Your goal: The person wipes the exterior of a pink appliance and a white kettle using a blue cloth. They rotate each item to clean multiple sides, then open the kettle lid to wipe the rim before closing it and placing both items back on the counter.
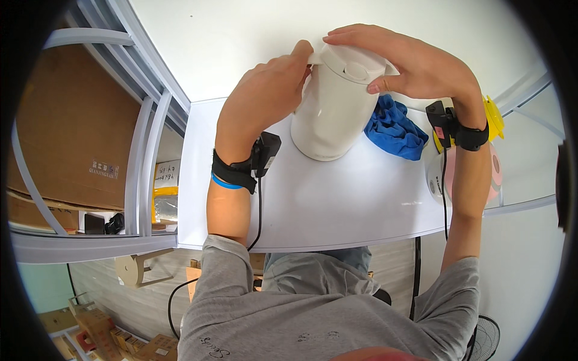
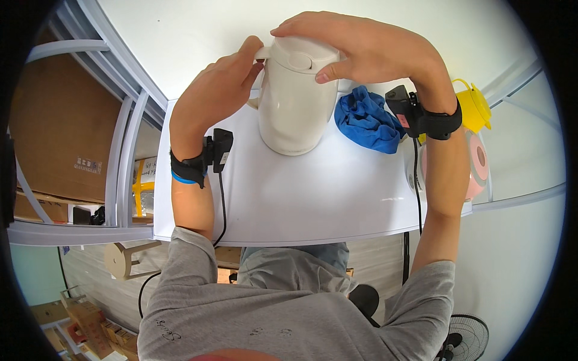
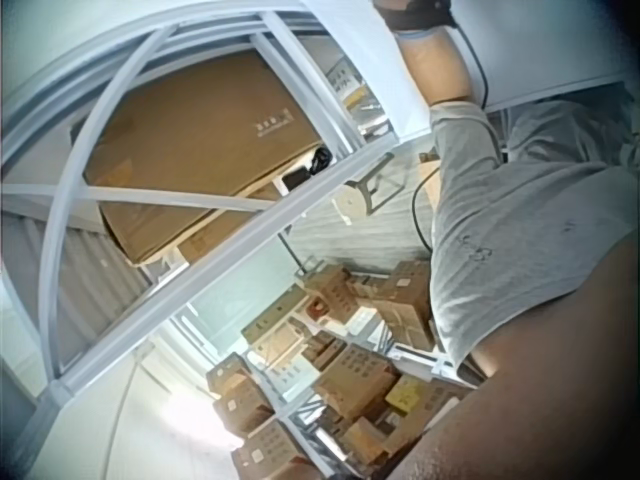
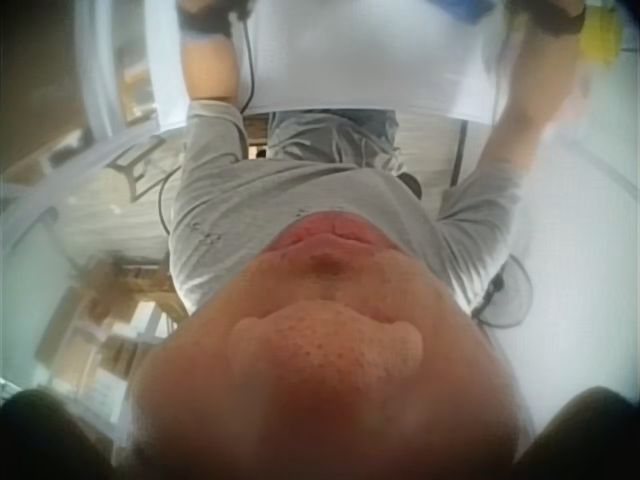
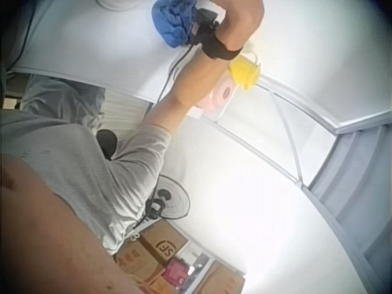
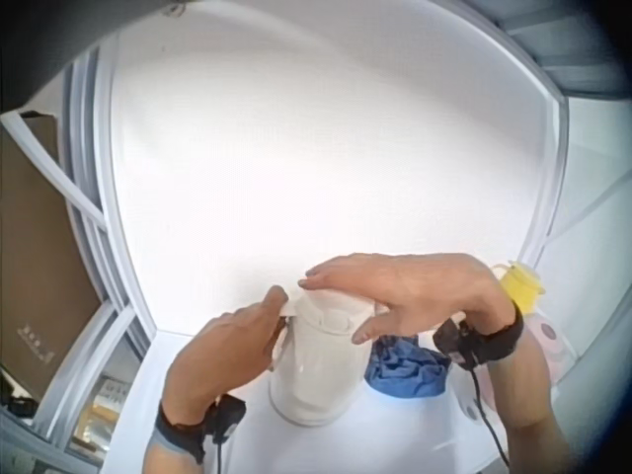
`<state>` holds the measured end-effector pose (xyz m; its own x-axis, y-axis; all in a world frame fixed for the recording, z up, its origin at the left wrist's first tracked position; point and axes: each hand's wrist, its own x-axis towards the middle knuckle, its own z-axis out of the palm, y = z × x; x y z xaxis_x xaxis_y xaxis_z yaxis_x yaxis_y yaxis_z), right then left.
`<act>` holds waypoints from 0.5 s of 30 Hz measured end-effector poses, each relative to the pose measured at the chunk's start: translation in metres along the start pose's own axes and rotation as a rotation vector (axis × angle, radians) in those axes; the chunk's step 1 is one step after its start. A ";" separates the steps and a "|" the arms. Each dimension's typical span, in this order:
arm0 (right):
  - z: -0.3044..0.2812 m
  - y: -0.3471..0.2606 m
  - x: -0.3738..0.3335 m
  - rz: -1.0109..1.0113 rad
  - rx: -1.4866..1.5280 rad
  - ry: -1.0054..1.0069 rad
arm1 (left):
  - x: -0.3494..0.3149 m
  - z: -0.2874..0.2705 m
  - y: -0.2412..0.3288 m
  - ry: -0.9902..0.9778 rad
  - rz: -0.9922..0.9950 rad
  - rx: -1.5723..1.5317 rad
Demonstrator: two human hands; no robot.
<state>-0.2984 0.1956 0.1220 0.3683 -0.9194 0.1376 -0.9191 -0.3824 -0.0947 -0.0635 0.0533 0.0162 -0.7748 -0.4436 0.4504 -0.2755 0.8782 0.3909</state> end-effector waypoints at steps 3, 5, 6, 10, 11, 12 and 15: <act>-0.004 0.002 0.002 -0.060 -0.086 0.018 | 0.002 0.001 0.002 0.003 0.011 -0.031; -0.003 -0.008 0.005 0.046 -0.123 0.033 | 0.002 0.001 0.002 0.000 0.005 -0.045; -0.002 -0.013 0.008 0.097 -0.140 0.041 | 0.001 0.001 0.000 -0.002 0.001 -0.046; 0.012 -0.017 0.006 0.169 -0.135 0.174 | 0.002 0.001 0.004 -0.024 -0.007 -0.080; 0.013 -0.024 0.005 0.205 -0.136 0.186 | 0.001 0.000 0.004 -0.022 -0.014 -0.068; 0.015 -0.029 0.005 0.241 -0.137 0.198 | 0.000 -0.001 0.004 -0.020 -0.022 -0.056; 0.025 -0.032 0.008 0.334 -0.232 0.223 | 0.001 -0.003 0.003 -0.036 -0.031 -0.075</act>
<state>-0.2619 0.1979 0.1013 0.0309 -0.9370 0.3479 -0.9987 -0.0145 0.0496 -0.0635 0.0552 0.0200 -0.7869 -0.4622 0.4088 -0.2571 0.8479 0.4636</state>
